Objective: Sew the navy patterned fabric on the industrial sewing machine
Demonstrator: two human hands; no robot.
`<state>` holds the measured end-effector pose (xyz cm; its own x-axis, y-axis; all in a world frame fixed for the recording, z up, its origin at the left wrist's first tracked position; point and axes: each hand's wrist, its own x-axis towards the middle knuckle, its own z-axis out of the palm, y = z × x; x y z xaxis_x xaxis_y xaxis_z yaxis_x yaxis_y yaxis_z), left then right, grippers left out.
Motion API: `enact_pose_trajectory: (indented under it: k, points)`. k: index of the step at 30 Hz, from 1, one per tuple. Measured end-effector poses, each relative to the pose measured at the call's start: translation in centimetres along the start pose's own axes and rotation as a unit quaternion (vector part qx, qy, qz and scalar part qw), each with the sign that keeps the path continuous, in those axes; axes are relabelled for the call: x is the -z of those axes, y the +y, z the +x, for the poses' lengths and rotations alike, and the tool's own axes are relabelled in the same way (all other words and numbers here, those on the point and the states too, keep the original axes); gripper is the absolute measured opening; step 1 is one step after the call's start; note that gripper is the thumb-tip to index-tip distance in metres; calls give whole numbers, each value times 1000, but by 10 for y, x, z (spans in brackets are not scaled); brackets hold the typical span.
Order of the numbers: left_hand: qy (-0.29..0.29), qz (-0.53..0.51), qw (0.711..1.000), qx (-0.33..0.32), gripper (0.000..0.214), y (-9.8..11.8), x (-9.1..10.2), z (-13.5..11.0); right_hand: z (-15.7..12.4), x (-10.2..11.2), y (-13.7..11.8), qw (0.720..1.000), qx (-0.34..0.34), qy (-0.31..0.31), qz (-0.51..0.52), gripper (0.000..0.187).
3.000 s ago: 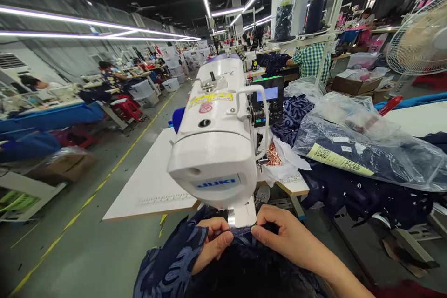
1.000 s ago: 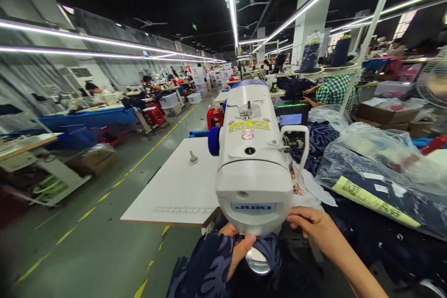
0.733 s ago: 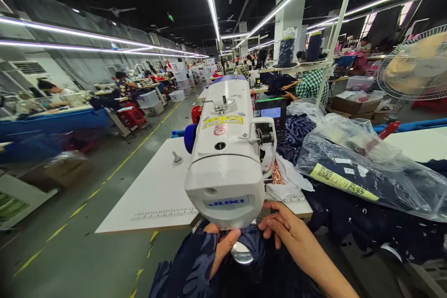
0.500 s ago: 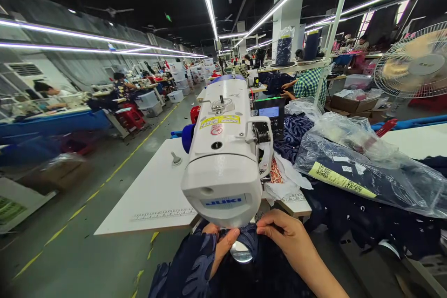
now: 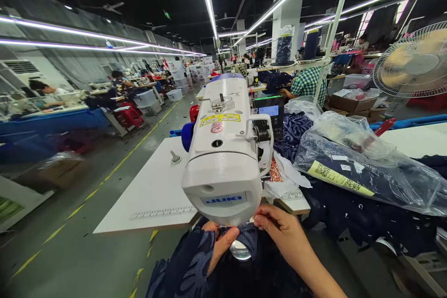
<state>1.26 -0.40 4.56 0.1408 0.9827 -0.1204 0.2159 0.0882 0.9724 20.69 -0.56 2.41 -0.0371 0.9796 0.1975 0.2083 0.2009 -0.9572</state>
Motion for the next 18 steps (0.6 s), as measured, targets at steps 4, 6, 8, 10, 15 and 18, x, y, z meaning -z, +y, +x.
enact_pose_trajectory:
  k: [4, 6, 8, 10, 15, 18]
  points:
    - [13, 33, 999, 8, 26, 3, 0, 0, -1, -2, 2, 999, 14, 28, -44, 15]
    - [13, 39, 999, 10, 26, 4, 1, 0, -1, -2, 1, 993, 46, 29, -106, 13]
    - [8, 42, 999, 10, 26, 4, 1, 0, 0, -2, 0, 983, 87, 25, -161, 15]
    - [6, 42, 999, 11, 26, 6, 1, -1, 0, -3, -2, 972, 127, 18, -199, 18]
    - [15, 45, 999, 6, 25, 5, 2, -2, 0, -3, -7, 960, 154, 11, -233, 24]
    - [-3, 36, 999, -9, 26, 0, 1, 1, 2, -4, -6, 985, 81, -31, -152, 17]
